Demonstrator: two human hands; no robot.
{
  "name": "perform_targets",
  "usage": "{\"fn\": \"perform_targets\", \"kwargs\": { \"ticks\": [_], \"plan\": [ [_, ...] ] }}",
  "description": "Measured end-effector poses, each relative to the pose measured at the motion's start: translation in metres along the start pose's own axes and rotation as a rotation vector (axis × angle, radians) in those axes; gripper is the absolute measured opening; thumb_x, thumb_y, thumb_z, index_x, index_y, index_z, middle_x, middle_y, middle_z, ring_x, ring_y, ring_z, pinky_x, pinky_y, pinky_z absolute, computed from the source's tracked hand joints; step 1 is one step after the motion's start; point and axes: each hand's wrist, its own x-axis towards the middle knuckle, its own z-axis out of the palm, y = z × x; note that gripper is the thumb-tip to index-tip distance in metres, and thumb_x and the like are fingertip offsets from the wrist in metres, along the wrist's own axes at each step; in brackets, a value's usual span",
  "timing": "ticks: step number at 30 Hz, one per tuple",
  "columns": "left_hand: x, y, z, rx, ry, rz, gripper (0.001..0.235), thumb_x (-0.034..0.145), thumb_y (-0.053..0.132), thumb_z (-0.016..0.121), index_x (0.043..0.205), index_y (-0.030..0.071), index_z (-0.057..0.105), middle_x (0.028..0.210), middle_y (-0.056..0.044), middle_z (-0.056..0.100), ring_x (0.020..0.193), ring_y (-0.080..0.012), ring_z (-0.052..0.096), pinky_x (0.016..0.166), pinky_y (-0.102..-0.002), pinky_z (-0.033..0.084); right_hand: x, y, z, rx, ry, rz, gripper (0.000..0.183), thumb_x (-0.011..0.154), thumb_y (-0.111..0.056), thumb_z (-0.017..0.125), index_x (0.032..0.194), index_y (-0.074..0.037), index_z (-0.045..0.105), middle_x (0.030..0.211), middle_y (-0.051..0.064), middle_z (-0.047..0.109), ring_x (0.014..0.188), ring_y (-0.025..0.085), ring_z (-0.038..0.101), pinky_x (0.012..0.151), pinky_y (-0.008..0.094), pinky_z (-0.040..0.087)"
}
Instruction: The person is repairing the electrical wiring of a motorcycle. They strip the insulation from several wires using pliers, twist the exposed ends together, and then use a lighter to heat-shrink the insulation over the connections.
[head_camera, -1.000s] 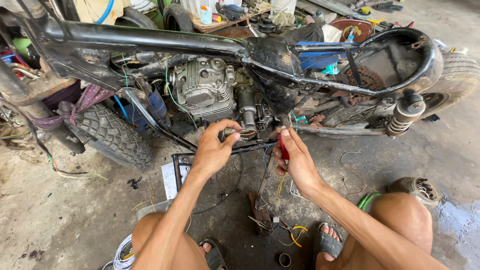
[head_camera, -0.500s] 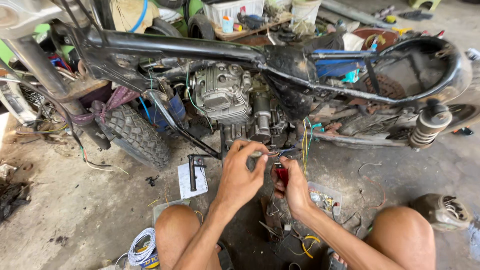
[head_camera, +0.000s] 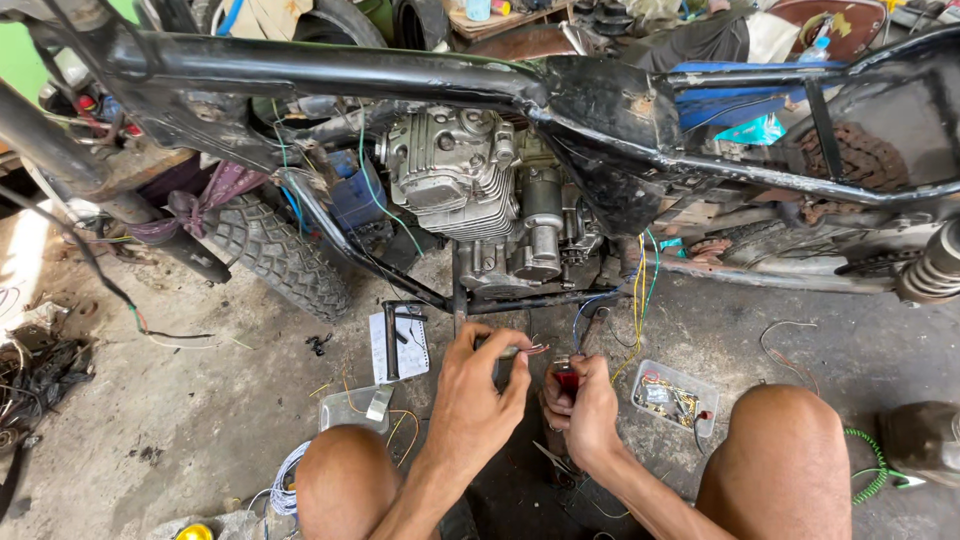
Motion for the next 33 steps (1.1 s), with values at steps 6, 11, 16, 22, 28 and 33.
{"fn": "perform_targets", "kwargs": {
  "ticks": [6,11,16,22,28,33],
  "plan": [
    [0.002,-0.005,0.006,-0.017,0.065,0.085,0.016,0.092,0.021,0.063,0.105,0.018,0.074,0.101,-0.006,0.057,0.1,-0.0246,0.061,0.09,-0.039,0.048,0.002,0.016,-0.005,-0.081,0.089,-0.065,0.028,0.093,-0.026,0.038,0.074,-0.005,0.042,0.062,0.011,0.039,0.052,0.015,0.024,0.045,0.029,0.015],
    [0.003,-0.002,0.004,-0.025,0.056,0.084,0.016,0.093,0.021,0.063,0.104,0.02,0.073,0.103,-0.005,0.058,0.1,-0.0249,0.06,0.091,-0.04,0.048,0.009,0.02,-0.012,-0.049,0.012,-0.051,0.032,0.097,-0.028,0.035,0.075,-0.007,0.042,0.062,0.008,0.038,0.052,0.014,0.024,0.044,0.029,0.014],
    [0.003,0.0,0.004,-0.039,0.067,0.101,0.016,0.092,0.021,0.063,0.104,0.019,0.073,0.102,-0.005,0.058,0.099,-0.0245,0.061,0.091,-0.038,0.048,0.01,0.022,-0.011,0.016,0.032,-0.026,0.03,0.097,-0.028,0.035,0.076,-0.007,0.041,0.062,0.009,0.039,0.052,0.014,0.024,0.043,0.028,0.016],
    [0.002,0.002,0.002,-0.033,0.054,0.107,0.014,0.092,0.02,0.062,0.103,0.018,0.073,0.103,-0.004,0.059,0.099,-0.0236,0.061,0.091,-0.038,0.047,0.011,0.022,-0.01,-0.001,-0.015,-0.052,0.035,0.096,-0.03,0.036,0.07,-0.007,0.041,0.06,0.007,0.035,0.051,0.013,0.023,0.043,0.028,0.015],
    [0.0,0.002,0.002,-0.04,0.06,0.133,0.016,0.091,0.018,0.063,0.103,0.017,0.073,0.1,-0.005,0.059,0.099,-0.0234,0.061,0.091,-0.037,0.047,0.009,0.025,-0.012,0.013,0.017,-0.047,0.031,0.096,-0.03,0.038,0.075,-0.008,0.041,0.063,0.009,0.041,0.053,0.013,0.026,0.044,0.028,0.017],
    [-0.002,0.004,0.002,-0.047,0.063,0.139,0.015,0.091,0.017,0.062,0.102,0.017,0.073,0.1,-0.004,0.06,0.097,-0.0232,0.062,0.091,-0.036,0.047,0.009,0.028,-0.015,0.021,-0.005,-0.032,0.031,0.096,-0.03,0.036,0.075,-0.008,0.041,0.063,0.008,0.036,0.052,0.014,0.025,0.044,0.028,0.016]
  ]
}}
